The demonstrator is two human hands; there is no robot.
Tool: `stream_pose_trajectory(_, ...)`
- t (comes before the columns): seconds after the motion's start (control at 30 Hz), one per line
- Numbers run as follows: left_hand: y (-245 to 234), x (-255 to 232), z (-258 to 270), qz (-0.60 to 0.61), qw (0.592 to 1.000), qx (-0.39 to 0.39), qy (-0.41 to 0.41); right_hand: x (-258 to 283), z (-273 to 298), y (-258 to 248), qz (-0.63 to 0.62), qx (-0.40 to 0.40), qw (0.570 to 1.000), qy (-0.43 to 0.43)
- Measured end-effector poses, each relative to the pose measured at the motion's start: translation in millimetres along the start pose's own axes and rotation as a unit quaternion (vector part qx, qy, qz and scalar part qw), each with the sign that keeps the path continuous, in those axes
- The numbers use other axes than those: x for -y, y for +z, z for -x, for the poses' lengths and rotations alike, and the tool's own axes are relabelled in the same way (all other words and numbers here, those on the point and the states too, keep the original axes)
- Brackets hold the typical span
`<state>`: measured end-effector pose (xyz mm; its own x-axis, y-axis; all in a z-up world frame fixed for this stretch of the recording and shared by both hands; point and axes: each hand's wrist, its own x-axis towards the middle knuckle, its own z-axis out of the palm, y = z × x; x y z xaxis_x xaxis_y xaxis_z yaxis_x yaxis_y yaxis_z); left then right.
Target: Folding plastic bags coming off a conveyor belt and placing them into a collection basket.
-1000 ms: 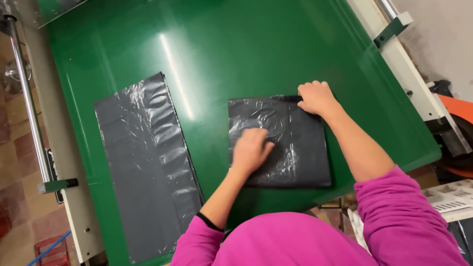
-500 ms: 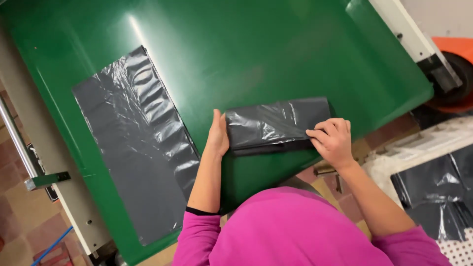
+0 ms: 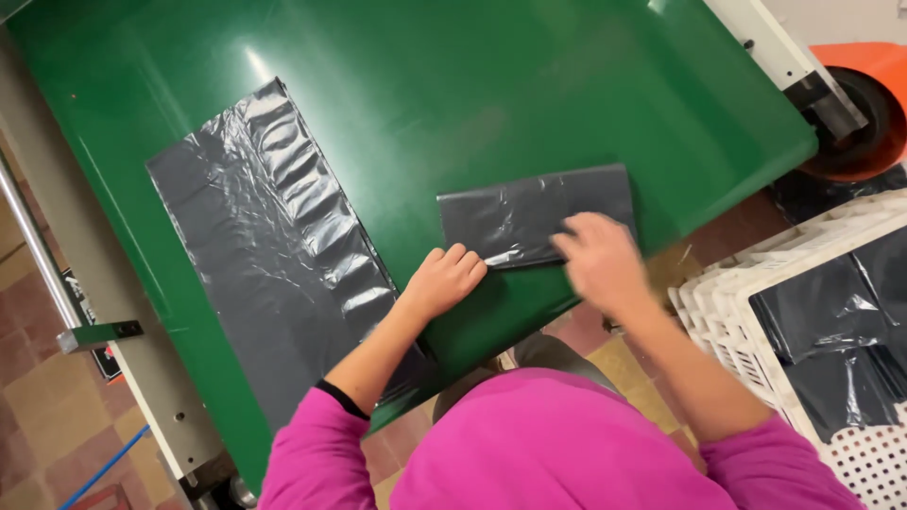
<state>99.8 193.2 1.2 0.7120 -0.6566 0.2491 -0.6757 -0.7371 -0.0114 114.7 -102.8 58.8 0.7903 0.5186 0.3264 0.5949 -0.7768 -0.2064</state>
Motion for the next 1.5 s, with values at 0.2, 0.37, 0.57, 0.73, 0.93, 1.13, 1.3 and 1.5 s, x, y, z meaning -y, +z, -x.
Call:
stream_pose_trajectory(0.2,-10,-17,-56,0.150,0.973,0.161,0.066,46,27,57,-0.165,0.002,0.986,-0.023)
stream_pose_trajectory(0.37,43,7,-118,0.394,0.898,0.193,0.031,38,60,54,-0.249,-0.012,0.968,0.032)
stream_pose_trajectory(0.57,130,38,-130,0.709,0.572,0.311,-0.271,-44,126,158,-0.639,-0.084,0.605,0.468)
stream_pose_trajectory(0.73,78,-21,-127,0.325,0.916,-0.023,-0.234,-42,87,69,-0.655,-0.064,0.540,0.525)
stream_pose_trajectory(0.93,69,-43,-153,0.199,0.927,-0.044,-0.315,-26,28,33,-0.287,-0.070,0.934,0.201)
stream_pose_trajectory(1.13,63,-37,-156,0.275,0.875,-0.001,-0.397,-45,-18,79,-0.234,-0.084,0.969,-0.002)
stream_pose_trajectory(1.3,32,-50,-100,0.363,0.793,-0.200,-0.447,-41,-24,83,-0.119,-0.002,0.992,-0.044)
stream_pose_trajectory(1.5,-54,-96,80,0.227,0.880,-0.163,-0.384,-36,-23,92,-0.042,0.063,0.996,-0.040)
